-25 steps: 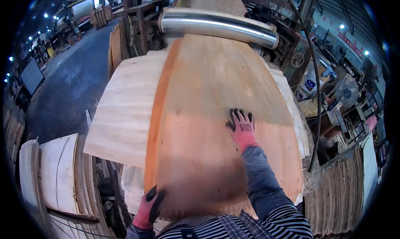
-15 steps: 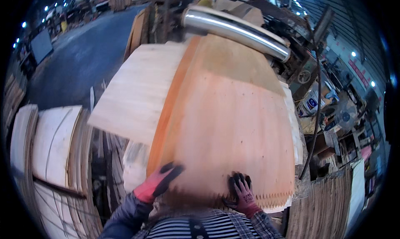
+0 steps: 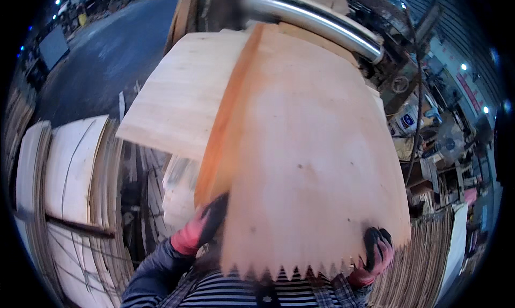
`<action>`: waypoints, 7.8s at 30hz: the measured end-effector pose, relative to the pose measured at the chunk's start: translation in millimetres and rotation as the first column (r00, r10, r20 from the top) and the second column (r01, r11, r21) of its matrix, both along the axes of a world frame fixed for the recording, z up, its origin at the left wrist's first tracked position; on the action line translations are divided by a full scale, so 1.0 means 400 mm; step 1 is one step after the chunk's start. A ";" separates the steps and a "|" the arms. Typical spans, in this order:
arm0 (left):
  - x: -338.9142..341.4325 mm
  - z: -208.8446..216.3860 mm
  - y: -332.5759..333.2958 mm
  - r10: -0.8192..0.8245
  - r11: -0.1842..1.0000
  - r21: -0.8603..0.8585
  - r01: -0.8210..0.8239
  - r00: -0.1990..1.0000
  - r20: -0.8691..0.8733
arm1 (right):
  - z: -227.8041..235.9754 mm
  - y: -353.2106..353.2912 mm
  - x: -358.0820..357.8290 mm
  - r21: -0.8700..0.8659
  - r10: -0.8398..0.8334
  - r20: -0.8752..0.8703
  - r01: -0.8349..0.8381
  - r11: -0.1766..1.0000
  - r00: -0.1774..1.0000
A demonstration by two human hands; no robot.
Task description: The person repeatedly picks up large wooden sheets from a stack, feeds them into a roller machine, and then stacks the processed sheets. The person wears gloves and handles the sheets by hand throughout the process.
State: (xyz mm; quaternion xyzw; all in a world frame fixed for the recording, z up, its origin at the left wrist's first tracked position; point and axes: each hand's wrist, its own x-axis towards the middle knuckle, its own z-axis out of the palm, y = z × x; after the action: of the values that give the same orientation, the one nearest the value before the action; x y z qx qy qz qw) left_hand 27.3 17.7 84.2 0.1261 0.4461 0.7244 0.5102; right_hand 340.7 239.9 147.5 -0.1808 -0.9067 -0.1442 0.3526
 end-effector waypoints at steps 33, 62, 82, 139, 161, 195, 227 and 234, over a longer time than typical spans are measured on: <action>-0.076 -0.012 0.069 0.162 0.978 -0.071 -0.196 0.928 -0.335 | -0.239 0.104 -0.246 -0.610 0.285 0.403 0.023 0.792 0.870; 0.012 -0.189 0.101 -0.266 0.771 -0.387 -0.507 0.296 -0.918 | -0.079 0.306 -0.431 -0.106 0.162 0.078 -0.153 0.982 0.984; -0.093 -0.148 0.024 0.213 0.952 -0.088 -0.294 0.840 -0.499 | -0.271 0.167 -0.307 -0.509 0.247 0.378 -0.023 0.860 0.892; -0.082 -0.033 0.115 -0.018 0.996 0.048 0.069 0.731 -0.682 | -0.296 -0.003 -0.101 -0.514 0.121 0.339 0.075 0.855 0.933; -0.110 -0.109 0.054 0.033 0.948 -0.166 -0.270 0.606 -0.795 | -0.003 0.204 -0.305 -0.131 0.114 0.127 -0.098 0.987 0.985; 0.007 0.101 0.067 -0.048 0.999 -0.011 0.047 0.909 -0.415 | -0.305 -0.003 -0.094 -0.466 0.042 0.333 0.125 0.876 0.942; -0.052 -0.200 0.025 -0.006 0.808 -0.313 -0.499 0.524 -0.852 | -0.253 0.431 -0.696 -0.361 0.107 0.119 -0.058 0.931 0.987; -0.094 -0.168 0.025 0.165 0.945 -0.213 -0.250 0.923 -0.349 | -0.298 0.116 -0.339 -0.639 0.303 0.373 0.005 0.770 0.877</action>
State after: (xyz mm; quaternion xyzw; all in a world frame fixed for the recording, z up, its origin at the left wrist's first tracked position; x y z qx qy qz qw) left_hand -10.4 27.5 17.1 0.1295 0.6240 0.6808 0.3611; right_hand 204.9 286.4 28.2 -0.1732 -0.9709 0.1539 0.0613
